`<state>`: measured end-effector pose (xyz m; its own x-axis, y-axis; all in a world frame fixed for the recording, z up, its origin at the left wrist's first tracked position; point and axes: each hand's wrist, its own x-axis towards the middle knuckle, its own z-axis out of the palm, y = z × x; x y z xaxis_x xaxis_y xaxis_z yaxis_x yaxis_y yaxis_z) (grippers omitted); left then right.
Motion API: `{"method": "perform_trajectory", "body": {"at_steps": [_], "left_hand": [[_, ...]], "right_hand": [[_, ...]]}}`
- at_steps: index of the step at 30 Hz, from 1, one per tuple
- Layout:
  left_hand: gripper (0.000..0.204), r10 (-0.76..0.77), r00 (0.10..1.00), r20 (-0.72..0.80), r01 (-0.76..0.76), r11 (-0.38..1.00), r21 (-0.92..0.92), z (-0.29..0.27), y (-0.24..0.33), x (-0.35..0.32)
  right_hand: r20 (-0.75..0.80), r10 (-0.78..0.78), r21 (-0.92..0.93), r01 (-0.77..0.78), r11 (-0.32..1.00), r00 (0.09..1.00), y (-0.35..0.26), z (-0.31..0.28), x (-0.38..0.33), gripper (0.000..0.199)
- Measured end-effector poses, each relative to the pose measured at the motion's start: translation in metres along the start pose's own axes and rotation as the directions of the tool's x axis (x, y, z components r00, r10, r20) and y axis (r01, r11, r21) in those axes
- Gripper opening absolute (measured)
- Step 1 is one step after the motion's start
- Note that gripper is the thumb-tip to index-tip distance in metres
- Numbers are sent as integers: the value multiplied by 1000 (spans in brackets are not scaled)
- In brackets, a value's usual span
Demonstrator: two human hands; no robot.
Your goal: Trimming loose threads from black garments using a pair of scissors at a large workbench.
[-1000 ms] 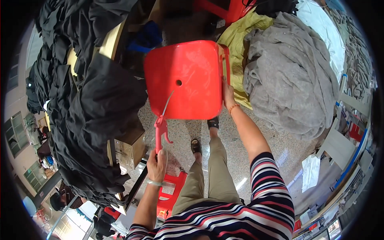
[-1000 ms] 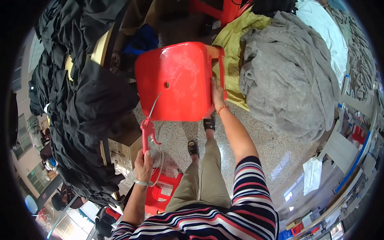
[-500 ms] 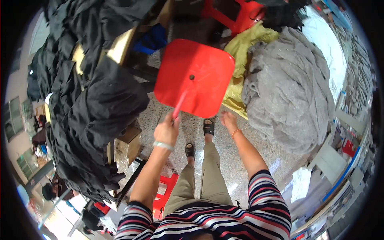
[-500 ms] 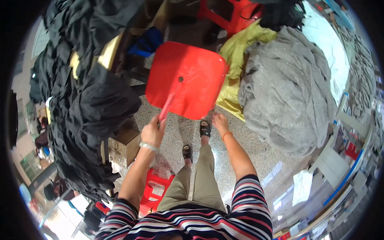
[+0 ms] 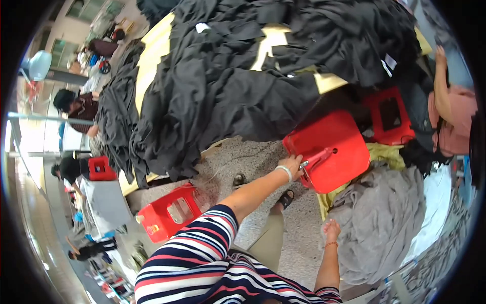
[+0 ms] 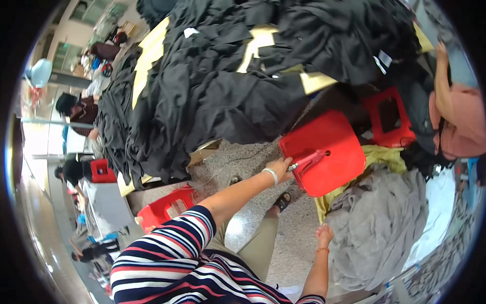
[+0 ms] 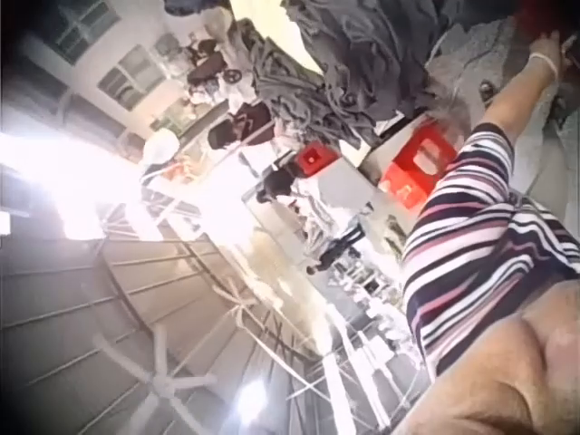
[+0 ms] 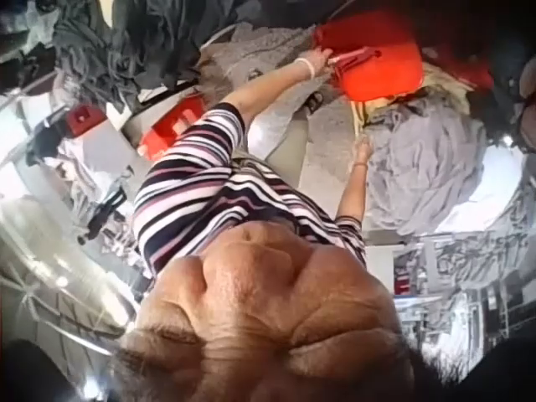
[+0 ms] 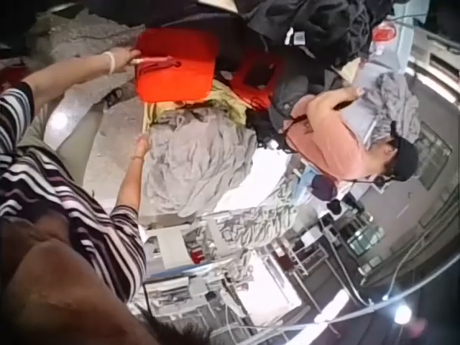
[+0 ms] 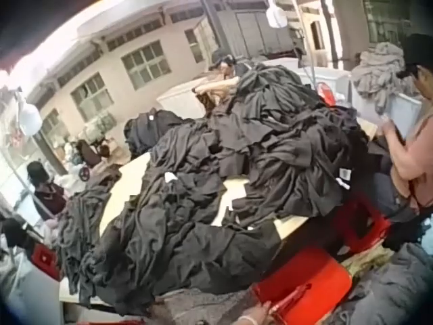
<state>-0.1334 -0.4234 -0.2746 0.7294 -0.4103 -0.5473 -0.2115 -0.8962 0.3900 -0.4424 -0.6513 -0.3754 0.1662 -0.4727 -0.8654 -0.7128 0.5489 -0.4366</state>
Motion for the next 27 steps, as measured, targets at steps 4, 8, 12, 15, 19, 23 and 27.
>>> {"method": "perform_trajectory", "body": {"at_steps": [4,8,12,15,19,23,27], "left_hand": [[39,332,865,-376,-353,936,13,-53,-20,-89],[29,324,633,-703,-477,879,-24,-156,-82,-196],[44,12,380,-925,-192,979,-67,-246,-157,-262],[67,-66,337,-939,-77,992,-97,-281,-198,-265],[39,63,500,-864,-214,976,-52,-292,-239,-233],[23,204,504,-839,-525,844,-111,-309,-256,-235],[39,408,567,-716,-596,803,-15,-307,-297,-244]], "right_hand": [[28,-210,-60,211,976,977,-43,4,-14,24],[138,-543,-55,553,831,829,-150,96,-115,31],[243,-748,136,741,657,618,-257,238,-258,33],[519,-805,286,828,482,288,-314,357,-370,27],[736,-605,327,942,-79,-306,-357,521,-458,16],[833,-358,100,750,-654,-423,-364,644,-463,41],[911,-396,-219,678,-702,-116,-356,722,-424,79]]}}
